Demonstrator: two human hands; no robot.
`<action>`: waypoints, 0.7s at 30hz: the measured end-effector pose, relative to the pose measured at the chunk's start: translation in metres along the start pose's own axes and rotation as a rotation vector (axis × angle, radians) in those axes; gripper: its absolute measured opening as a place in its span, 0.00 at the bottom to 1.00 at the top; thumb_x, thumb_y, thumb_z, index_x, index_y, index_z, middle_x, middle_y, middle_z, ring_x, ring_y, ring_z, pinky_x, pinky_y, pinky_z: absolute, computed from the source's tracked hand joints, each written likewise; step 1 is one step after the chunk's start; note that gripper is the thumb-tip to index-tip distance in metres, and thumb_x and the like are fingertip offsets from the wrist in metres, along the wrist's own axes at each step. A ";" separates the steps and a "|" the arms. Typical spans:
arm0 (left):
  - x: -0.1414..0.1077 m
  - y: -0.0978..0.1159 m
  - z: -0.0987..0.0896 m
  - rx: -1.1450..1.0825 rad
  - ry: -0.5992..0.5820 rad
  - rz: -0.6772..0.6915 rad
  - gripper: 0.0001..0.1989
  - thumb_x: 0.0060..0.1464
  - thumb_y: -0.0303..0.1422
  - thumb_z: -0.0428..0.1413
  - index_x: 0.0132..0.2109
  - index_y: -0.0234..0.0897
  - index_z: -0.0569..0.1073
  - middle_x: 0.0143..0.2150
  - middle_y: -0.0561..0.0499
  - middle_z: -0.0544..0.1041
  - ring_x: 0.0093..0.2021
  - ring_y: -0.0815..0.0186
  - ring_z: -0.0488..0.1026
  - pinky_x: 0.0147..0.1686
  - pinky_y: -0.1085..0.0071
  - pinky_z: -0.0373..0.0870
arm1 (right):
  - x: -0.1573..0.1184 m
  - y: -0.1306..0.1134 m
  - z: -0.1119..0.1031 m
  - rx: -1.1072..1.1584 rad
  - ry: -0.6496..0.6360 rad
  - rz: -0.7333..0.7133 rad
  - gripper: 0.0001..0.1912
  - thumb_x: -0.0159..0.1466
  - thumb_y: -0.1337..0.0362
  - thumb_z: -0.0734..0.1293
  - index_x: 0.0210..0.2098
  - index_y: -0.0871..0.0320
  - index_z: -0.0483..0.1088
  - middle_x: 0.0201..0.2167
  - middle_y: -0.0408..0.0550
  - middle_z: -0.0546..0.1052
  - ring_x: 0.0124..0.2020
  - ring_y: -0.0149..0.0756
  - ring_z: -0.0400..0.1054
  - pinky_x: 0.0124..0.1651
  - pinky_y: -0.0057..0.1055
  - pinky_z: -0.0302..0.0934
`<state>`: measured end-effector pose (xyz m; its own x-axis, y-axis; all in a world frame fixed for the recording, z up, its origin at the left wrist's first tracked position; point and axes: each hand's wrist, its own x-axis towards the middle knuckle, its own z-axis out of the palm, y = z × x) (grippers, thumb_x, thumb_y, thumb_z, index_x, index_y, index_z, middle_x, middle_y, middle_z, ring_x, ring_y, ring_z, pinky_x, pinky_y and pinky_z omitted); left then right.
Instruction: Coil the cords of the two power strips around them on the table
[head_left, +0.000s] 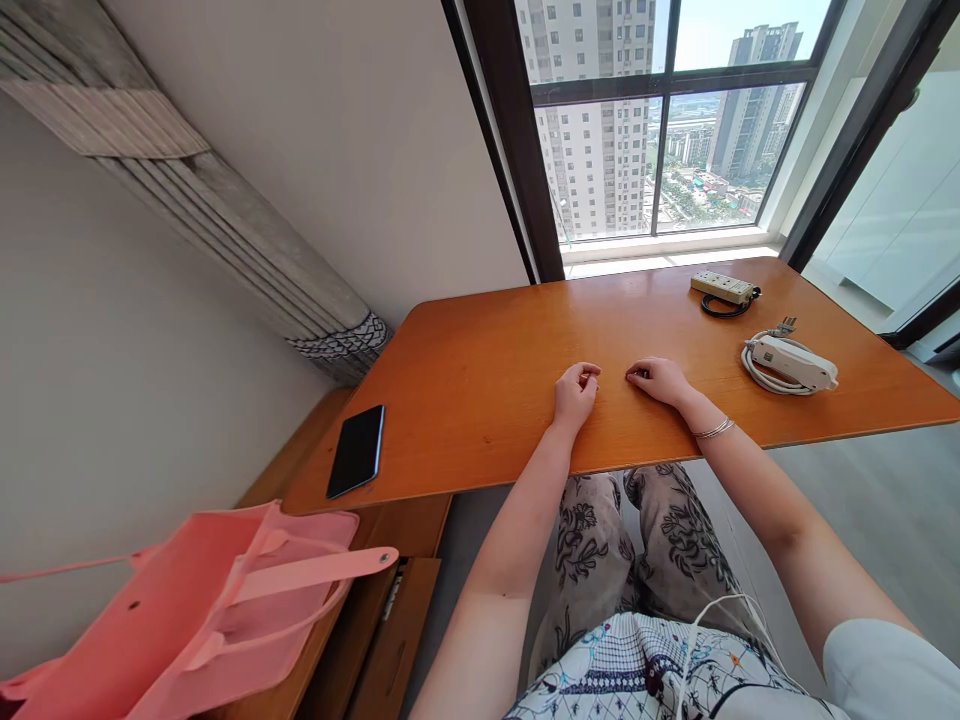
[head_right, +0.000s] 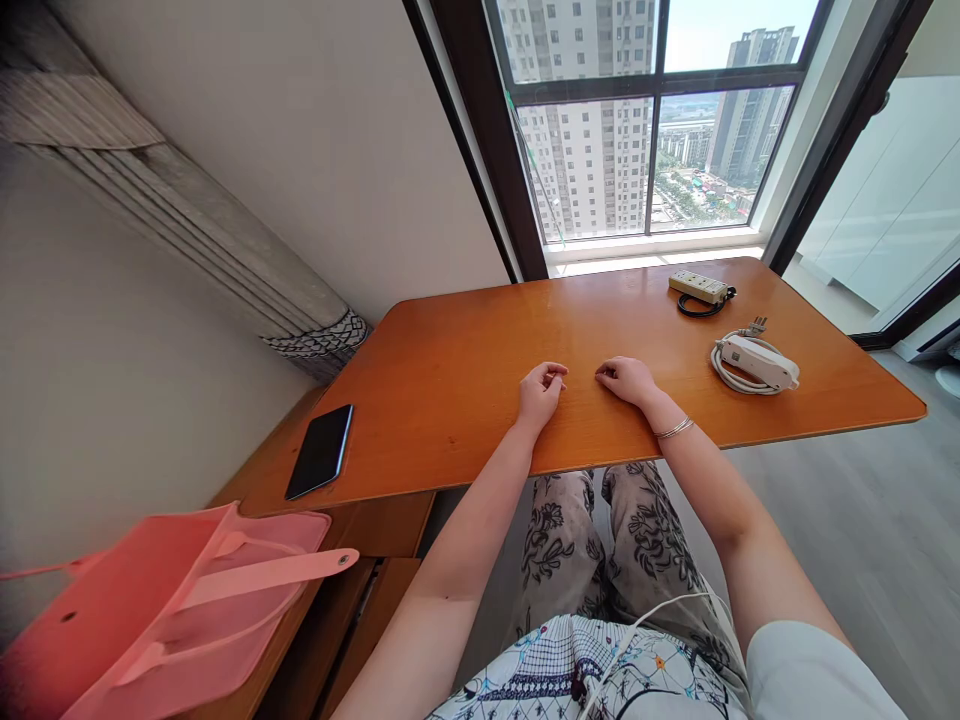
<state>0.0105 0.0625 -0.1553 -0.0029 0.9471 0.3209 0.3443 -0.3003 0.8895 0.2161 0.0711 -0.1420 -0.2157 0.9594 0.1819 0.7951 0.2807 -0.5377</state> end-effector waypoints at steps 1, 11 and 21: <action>0.000 0.000 0.000 0.000 0.003 0.003 0.07 0.54 0.26 0.53 0.36 0.38 0.76 0.27 0.53 0.76 0.28 0.67 0.75 0.31 0.71 0.69 | 0.000 0.000 0.001 0.004 0.004 0.002 0.09 0.65 0.62 0.67 0.39 0.54 0.81 0.38 0.47 0.81 0.38 0.37 0.72 0.42 0.31 0.64; 0.000 0.001 0.001 -0.005 0.010 0.006 0.06 0.55 0.27 0.53 0.35 0.38 0.75 0.28 0.52 0.77 0.28 0.67 0.75 0.30 0.71 0.69 | -0.044 0.007 -0.031 0.182 0.339 -0.119 0.15 0.64 0.56 0.66 0.46 0.55 0.78 0.45 0.53 0.76 0.43 0.42 0.72 0.49 0.40 0.67; -0.002 0.002 0.002 0.000 -0.022 0.030 0.08 0.54 0.23 0.53 0.37 0.38 0.76 0.36 0.51 0.79 0.29 0.69 0.76 0.33 0.71 0.72 | -0.110 0.085 -0.129 -0.277 0.787 0.536 0.33 0.53 0.57 0.71 0.57 0.61 0.70 0.60 0.65 0.66 0.63 0.61 0.57 0.63 0.55 0.52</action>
<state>0.0128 0.0604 -0.1541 0.0280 0.9400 0.3399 0.3439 -0.3283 0.8797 0.3809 -0.0138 -0.1015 0.5698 0.6367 0.5196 0.8033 -0.2981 -0.5156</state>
